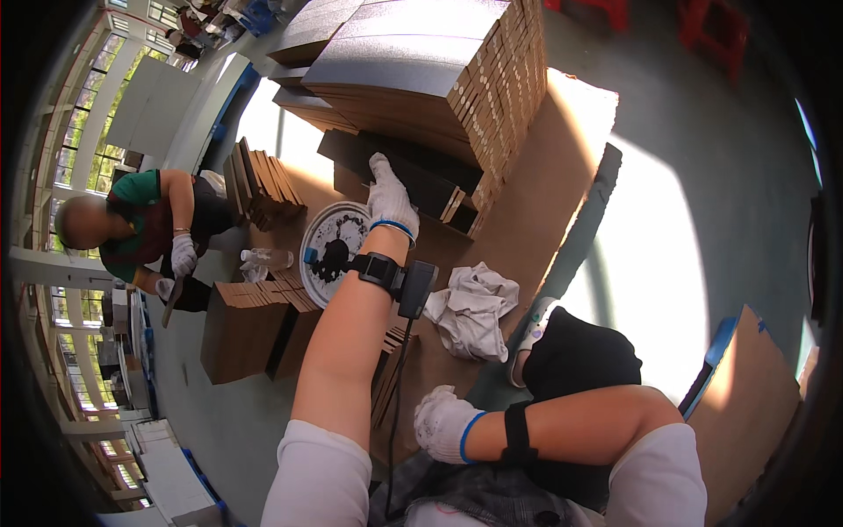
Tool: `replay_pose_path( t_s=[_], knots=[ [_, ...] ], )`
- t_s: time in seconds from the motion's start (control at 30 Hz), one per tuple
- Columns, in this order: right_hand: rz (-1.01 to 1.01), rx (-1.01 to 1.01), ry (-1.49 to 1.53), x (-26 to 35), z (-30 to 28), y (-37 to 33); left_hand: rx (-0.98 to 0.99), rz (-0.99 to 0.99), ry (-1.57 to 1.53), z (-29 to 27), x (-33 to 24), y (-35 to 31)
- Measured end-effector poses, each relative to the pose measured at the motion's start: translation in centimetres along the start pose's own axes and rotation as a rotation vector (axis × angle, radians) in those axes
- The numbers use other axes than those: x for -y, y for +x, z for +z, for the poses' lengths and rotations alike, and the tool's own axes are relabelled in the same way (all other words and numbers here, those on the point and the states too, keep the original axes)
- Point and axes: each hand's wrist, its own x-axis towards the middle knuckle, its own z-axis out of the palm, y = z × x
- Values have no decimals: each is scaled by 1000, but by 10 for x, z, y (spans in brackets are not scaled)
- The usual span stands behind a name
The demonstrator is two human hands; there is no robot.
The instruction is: Applying a finish or wax to black wooden slats using a sponge and stacking them.
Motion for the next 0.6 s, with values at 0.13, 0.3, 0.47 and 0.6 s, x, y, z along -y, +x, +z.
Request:
replay_pose_path(
  t_s=[0.13,0.3,0.47,0.6],
  knots=[
    [-11,8,41,-7,-8,8,59,320,312,16,12,26],
    [-39,219,109,-14,-17,22,25,503,2345,23,9,29],
    [-49,279,132,-14,-29,26,-192,842,2441,24,32,53],
    [-82,319,184,-18,-42,24,-33,475,2436,33,32,70]
  ],
)
